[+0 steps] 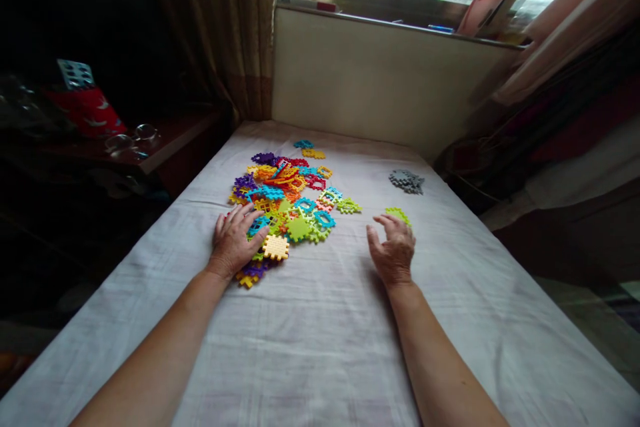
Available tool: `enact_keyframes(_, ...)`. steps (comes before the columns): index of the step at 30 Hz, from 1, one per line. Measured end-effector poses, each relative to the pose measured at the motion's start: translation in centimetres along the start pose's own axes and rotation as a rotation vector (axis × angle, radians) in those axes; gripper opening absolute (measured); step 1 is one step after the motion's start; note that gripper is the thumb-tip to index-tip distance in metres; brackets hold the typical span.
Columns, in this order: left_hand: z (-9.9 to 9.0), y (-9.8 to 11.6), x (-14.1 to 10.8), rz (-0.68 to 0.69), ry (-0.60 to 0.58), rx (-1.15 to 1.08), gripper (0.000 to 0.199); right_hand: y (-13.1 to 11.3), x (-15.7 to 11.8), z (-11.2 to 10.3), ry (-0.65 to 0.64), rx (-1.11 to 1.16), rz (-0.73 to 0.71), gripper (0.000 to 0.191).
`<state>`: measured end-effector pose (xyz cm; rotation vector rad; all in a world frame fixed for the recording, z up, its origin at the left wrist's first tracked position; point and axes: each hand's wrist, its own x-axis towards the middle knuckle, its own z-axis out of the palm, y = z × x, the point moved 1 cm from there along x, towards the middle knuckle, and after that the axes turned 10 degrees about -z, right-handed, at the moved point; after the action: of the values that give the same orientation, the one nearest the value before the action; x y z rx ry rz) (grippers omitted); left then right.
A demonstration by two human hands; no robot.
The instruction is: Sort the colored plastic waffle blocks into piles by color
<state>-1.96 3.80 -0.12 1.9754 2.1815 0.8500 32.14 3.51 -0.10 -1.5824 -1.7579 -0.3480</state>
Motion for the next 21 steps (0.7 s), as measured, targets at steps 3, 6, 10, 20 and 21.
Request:
enact_keyframes(3,-0.2,-0.4,0.4,-0.028,0.032,-0.075,0.038,-6.2,-0.9,0.3,-0.113,0.194,-0.326,0.026)
enact_keyframes(6,-0.6,-1.5,1.1,-0.077,0.109,-0.109,0.037,-11.6,-2.0,0.8,-0.296,0.281,-0.567,0.039)
enact_keyframes(10,-0.7,-2.4,1.5,-0.124,0.145,-0.07,0.035,-13.8,-3.1,1.3,-0.435,0.291,-0.652,0.045)
enact_keyframes(20,-0.4,-1.9,1.4,-0.099,0.07,-0.064,0.034,-12.5,-3.4,0.8,-0.356,0.344,-0.582,0.032)
enact_keyframes(21,-0.4,-1.8,1.4,-0.091,0.07,-0.067,0.033,-12.9,-3.4,0.8,-0.347,0.334,-0.588,0.036)
